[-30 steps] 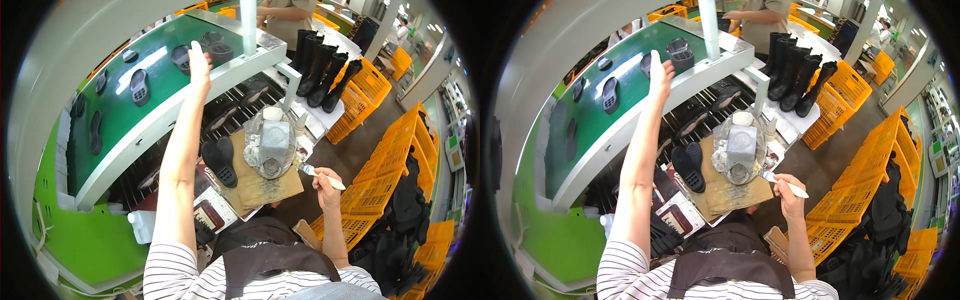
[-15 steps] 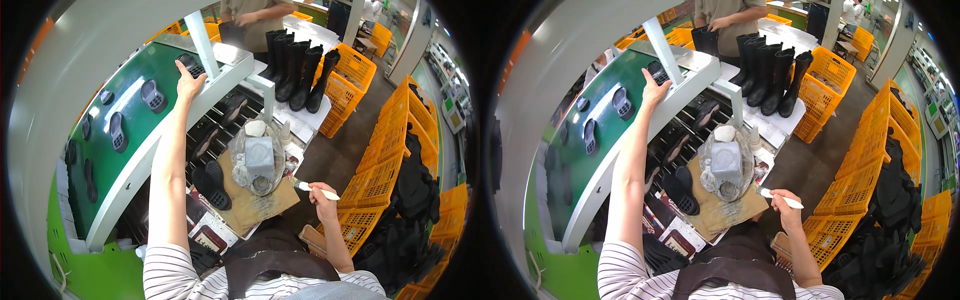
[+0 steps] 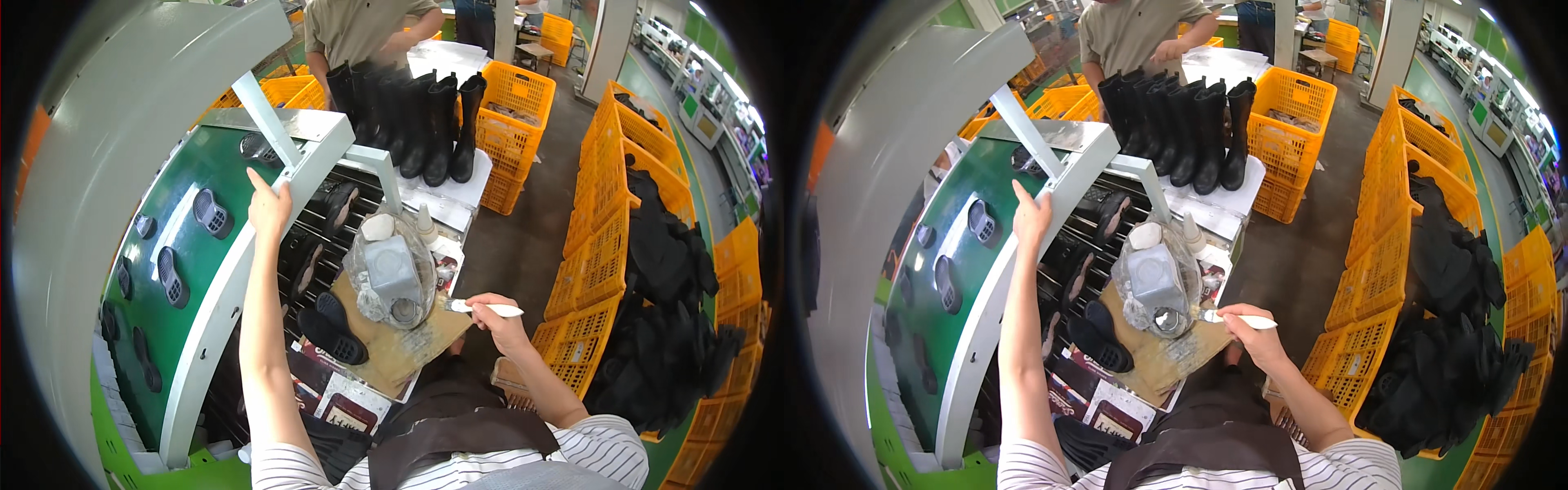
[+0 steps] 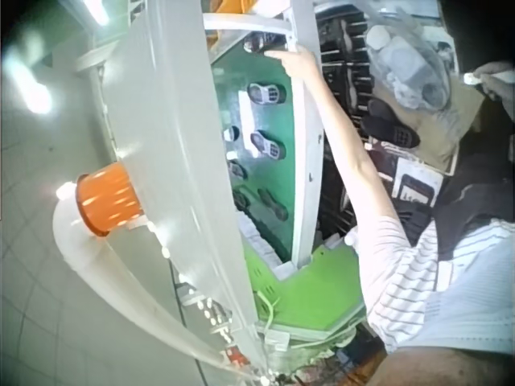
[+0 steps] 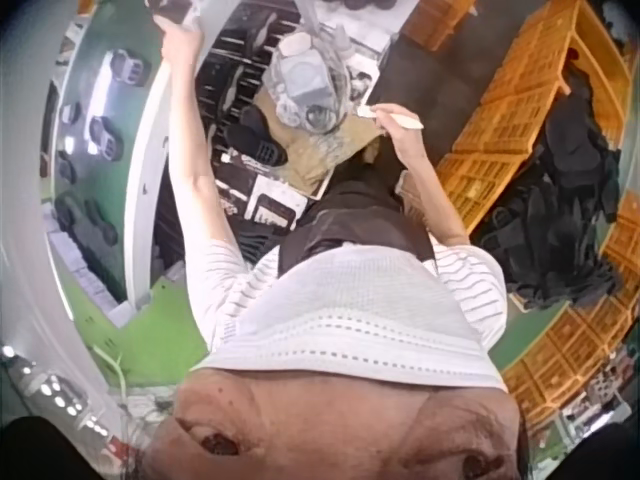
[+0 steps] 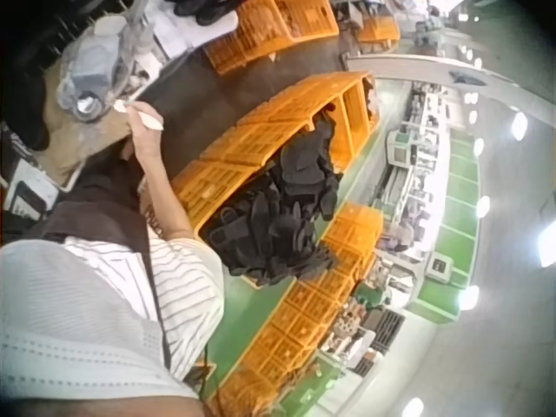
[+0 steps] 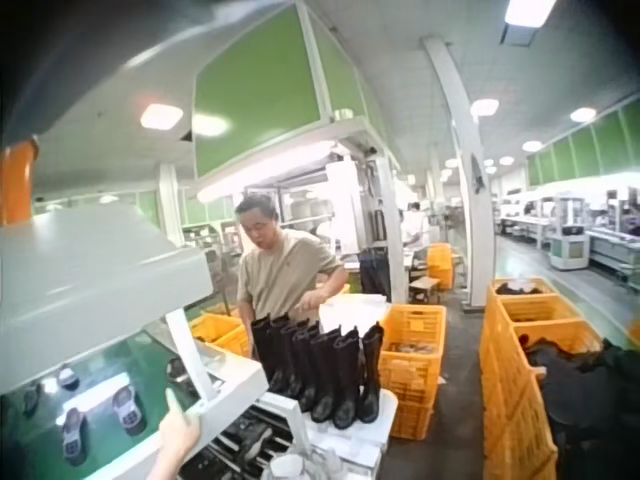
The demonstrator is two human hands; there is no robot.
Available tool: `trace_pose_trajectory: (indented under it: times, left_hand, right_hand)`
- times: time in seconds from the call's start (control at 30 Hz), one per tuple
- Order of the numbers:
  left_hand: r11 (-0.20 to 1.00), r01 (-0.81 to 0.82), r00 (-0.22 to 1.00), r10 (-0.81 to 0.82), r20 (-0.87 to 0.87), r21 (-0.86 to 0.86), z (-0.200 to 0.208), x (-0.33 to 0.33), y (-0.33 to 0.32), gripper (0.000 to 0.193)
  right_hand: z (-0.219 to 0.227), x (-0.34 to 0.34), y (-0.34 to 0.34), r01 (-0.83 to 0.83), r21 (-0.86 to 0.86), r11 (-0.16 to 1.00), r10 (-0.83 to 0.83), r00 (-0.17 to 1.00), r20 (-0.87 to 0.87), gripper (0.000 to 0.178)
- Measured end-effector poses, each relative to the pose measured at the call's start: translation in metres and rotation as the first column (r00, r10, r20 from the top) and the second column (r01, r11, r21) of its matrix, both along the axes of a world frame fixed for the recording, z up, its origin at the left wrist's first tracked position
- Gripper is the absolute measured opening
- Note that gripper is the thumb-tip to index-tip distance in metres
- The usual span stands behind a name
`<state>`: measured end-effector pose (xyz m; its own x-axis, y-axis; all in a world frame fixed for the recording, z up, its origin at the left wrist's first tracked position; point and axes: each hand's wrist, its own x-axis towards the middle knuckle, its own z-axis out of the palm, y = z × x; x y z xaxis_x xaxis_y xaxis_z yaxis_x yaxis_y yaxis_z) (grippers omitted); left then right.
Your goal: Applying adhesive to shoe soles using a brush and placing them on a conveyor belt.
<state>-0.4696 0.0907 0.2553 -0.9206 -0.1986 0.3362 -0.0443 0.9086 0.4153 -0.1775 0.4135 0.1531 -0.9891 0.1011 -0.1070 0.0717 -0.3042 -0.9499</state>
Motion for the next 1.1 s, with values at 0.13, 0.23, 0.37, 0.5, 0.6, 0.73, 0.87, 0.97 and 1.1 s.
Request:
trace_pose_trajectory:
  times: [0.13, 0.23, 0.37, 0.5, 0.6, 0.73, 0.87, 0.97, 1.1]
  left_hand:
    - [0.927, 0.249, 0.889, -0.334, -0.313, -0.282, -0.058, 0.095, -0.024, 0.059]
    - [0.844, 0.23, 0.966, -0.257, -0.011, 0.485, -0.103, 0.195, -0.041, 0.045]
    - [0.791, 0.082, 0.99, -0.136, 0.044, 0.606, -0.16, 0.325, -0.053, 0.031]
    - [0.73, -0.126, 0.955, -0.093, 0.28, 0.671, -0.179, 0.435, -0.049, 0.024]
    - [0.892, 0.018, 1.0, -0.024, 0.006, 0.452, -0.189, 0.483, -0.048, 0.02]
    - [0.982, -0.128, 0.989, 0.136, -0.052, 0.136, -0.197, 0.503, -0.056, 0.03]
    - [0.922, -0.386, 0.919, 0.386, 0.077, -0.01, -0.213, 0.502, -0.066, 0.064]
    - [0.861, -0.507, 0.852, 0.508, 0.124, -0.043, -0.218, 0.492, -0.071, 0.064]
    - [0.805, -0.592, 0.791, 0.589, 0.164, -0.036, -0.226, 0.485, -0.076, 0.058]
  right_hand:
    - [0.011, 0.003, -0.026, -0.102, 0.015, 0.995, 0.102, 0.994, -0.041, 0.017]
    - [0.01, 0.004, -0.051, -0.203, 0.127, 0.971, 0.213, 0.975, -0.068, 0.021]
    - [0.009, 0.017, -0.082, -0.266, 0.208, 0.941, 0.286, 0.955, -0.077, 0.021]
    - [-0.009, 0.027, -0.106, -0.342, 0.169, 0.924, 0.358, 0.931, -0.076, 0.022]
    - [-0.01, 0.031, -0.13, -0.444, 0.149, 0.884, 0.455, 0.889, -0.052, 0.022]
    - [-0.006, 0.034, -0.144, -0.492, 0.267, 0.829, 0.523, 0.851, -0.055, 0.021]
    - [-0.004, 0.036, -0.145, -0.487, 0.316, 0.814, 0.532, 0.844, -0.069, 0.02]
    - [-0.006, 0.036, -0.138, -0.488, 0.34, 0.804, 0.54, 0.839, -0.072, 0.02]
    - [-0.007, 0.04, -0.13, -0.431, 0.362, 0.826, 0.481, 0.875, -0.055, 0.019]
